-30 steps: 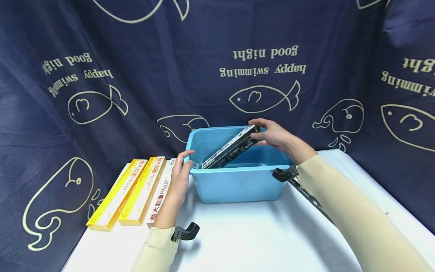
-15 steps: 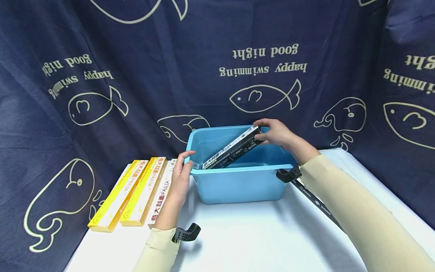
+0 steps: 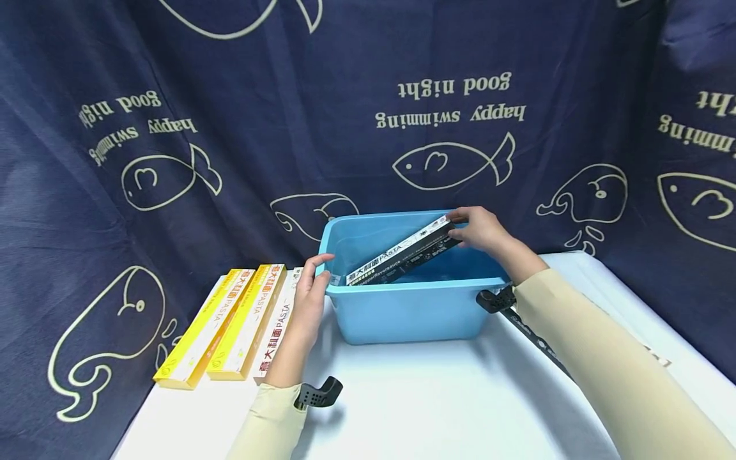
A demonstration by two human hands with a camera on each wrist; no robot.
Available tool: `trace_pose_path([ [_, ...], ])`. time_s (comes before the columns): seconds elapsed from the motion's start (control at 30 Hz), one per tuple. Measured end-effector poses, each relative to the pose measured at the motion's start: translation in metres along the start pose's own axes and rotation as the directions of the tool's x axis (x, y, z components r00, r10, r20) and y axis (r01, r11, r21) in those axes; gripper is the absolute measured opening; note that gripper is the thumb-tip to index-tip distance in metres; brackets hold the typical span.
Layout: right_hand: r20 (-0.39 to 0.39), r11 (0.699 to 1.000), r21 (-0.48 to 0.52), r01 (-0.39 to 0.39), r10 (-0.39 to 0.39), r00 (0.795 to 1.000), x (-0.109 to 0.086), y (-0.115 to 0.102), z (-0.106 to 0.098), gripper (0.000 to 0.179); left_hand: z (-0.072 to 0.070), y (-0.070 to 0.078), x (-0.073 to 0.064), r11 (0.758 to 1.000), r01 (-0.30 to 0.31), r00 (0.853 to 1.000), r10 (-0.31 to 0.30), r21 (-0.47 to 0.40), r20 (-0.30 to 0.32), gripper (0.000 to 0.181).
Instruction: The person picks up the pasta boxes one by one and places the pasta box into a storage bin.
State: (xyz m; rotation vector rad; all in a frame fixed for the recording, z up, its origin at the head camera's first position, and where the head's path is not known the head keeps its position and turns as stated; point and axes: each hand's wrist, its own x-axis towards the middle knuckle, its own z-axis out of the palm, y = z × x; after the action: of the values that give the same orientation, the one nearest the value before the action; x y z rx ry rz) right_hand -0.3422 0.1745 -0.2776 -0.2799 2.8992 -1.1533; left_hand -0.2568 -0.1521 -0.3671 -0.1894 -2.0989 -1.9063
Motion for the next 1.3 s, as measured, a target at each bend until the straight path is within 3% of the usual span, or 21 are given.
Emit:
trace_pose_path([
  [0.33,0.033,1.000,0.031,0.005,-0.006,0.999,-0.003,0.003,0.002,0.049,0.001,-0.002,0.002,1.000,-0.006,1.000,0.006,0.001,-0.007,0.037],
  [0.5,0.009,0.999,0.044,0.025,-0.026,1.000,-0.004,0.001,-0.001,0.046,0.001,-0.003,0.003,1.000,-0.004,1.000,0.004,-0.001,-0.002,0.036],
  [0.8,-0.066,0.994,0.081,0.073,-0.067,0.996,-0.012,0.003,-0.004,0.039,0.000,-0.004,0.001,1.000,0.012,1.000,-0.012,0.014,-0.004,0.035],
  [1.03,-0.194,0.982,0.140,0.128,-0.100,0.976,-0.022,0.012,-0.009,0.033,0.001,-0.003,0.000,1.000,-0.003,1.000,0.003,0.012,-0.013,0.035],
  [1.3,-0.281,0.958,0.257,0.129,-0.054,0.958,-0.037,0.028,-0.021,0.033,0.001,-0.004,0.001,1.000,-0.018,1.000,0.018,0.015,-0.013,0.036],
])
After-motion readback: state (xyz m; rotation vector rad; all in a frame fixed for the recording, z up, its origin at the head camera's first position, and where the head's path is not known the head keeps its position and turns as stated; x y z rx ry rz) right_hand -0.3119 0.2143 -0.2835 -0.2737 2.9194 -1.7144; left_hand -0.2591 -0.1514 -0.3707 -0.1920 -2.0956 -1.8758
